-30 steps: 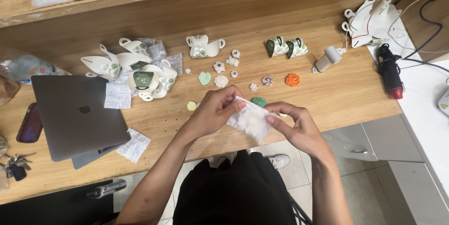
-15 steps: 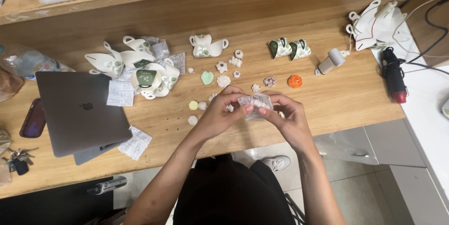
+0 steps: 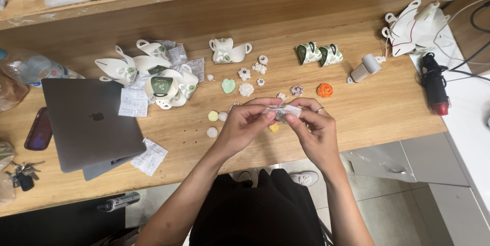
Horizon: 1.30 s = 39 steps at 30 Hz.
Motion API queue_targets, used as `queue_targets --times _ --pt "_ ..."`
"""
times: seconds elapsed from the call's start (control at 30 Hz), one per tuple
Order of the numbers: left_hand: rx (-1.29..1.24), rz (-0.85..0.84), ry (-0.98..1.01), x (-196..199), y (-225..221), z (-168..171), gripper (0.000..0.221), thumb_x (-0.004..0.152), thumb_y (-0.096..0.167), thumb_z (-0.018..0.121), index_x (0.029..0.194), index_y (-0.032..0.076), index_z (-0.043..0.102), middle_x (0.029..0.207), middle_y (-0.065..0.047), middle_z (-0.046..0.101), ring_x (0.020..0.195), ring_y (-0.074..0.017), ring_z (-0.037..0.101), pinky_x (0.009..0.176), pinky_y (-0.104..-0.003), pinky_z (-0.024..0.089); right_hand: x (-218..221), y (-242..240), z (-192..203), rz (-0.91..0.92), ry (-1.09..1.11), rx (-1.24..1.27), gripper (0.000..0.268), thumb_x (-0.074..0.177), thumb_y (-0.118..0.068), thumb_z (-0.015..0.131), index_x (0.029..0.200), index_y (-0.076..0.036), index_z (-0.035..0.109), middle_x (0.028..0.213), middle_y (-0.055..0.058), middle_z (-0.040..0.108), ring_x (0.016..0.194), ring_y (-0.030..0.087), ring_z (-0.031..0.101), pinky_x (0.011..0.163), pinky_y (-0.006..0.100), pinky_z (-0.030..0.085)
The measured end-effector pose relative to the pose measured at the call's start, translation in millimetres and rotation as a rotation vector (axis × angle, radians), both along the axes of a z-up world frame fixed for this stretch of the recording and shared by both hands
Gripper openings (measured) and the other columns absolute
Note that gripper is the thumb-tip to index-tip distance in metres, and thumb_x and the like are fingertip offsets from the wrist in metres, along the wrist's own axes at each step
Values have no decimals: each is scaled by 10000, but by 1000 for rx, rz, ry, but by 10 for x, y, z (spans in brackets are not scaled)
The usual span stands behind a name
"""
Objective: Packaging decorative wax candles into small bags and boxes.
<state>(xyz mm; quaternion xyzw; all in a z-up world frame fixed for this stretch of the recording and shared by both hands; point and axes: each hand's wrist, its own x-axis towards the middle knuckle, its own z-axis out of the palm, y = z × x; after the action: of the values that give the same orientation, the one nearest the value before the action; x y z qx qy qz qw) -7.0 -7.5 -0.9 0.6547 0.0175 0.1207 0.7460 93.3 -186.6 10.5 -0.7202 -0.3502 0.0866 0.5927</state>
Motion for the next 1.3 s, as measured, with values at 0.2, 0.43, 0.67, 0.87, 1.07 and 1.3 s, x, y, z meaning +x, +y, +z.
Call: queue_targets --times 0.2,0.43,0.67,0.87,1.07,1.3 --pt "6 104 -91 -42 -131 103 228 1041 148 610 1121 -30 728 1443 -119 609 1203 -159 628 979 -292 539 -97 124 -47 -37 241 210 182 987 -125 694 1056 26 768 1201 77 675 1021 105 643 874 244 546" --pt "362 259 -224 -55 -221 -28 190 1053 170 639 1065 7 737 1376 -87 695 1239 -220 689 1012 -336 571 -126 253 -14 -146 457 223 486 944 -15 601 1427 -49 559 1372 18 648 1081 145 650 963 283 545" --pt "224 297 -211 -89 -334 -120 389 1043 233 641 1393 87 551 1529 -130 544 1266 -260 688 1021 -360 606 -44 247 -138 9 799 486 738 818 177 546 1524 -5 429 1201 104 609 1104 187 626 962 328 538" --pt "882 329 -332 -213 -173 53 556 813 307 783 1316 139 616 1505 -159 491 1288 -323 598 1043 -498 509 66 102 -489 86 889 495 800 794 190 495 1561 -32 450 1150 147 625 1040 207 627 921 337 545" --pt "1050 136 -249 -409 14 -158 385 844 278 824 1181 123 718 1246 -46 717 1200 -233 656 1030 -451 512 -52 111 -332 246 1027 179 732 785 162 515 1485 -49 487 1243 146 647 1070 204 648 911 319 542" --pt "646 264 56 -556 39 -455 306 947 343 751 1104 81 732 945 -91 768 798 -216 759 704 -333 588 -316 200 -256 259 755 -108 436 1003 -304 419 1231 -28 666 1257 55 696 1095 97 666 933 221 523"
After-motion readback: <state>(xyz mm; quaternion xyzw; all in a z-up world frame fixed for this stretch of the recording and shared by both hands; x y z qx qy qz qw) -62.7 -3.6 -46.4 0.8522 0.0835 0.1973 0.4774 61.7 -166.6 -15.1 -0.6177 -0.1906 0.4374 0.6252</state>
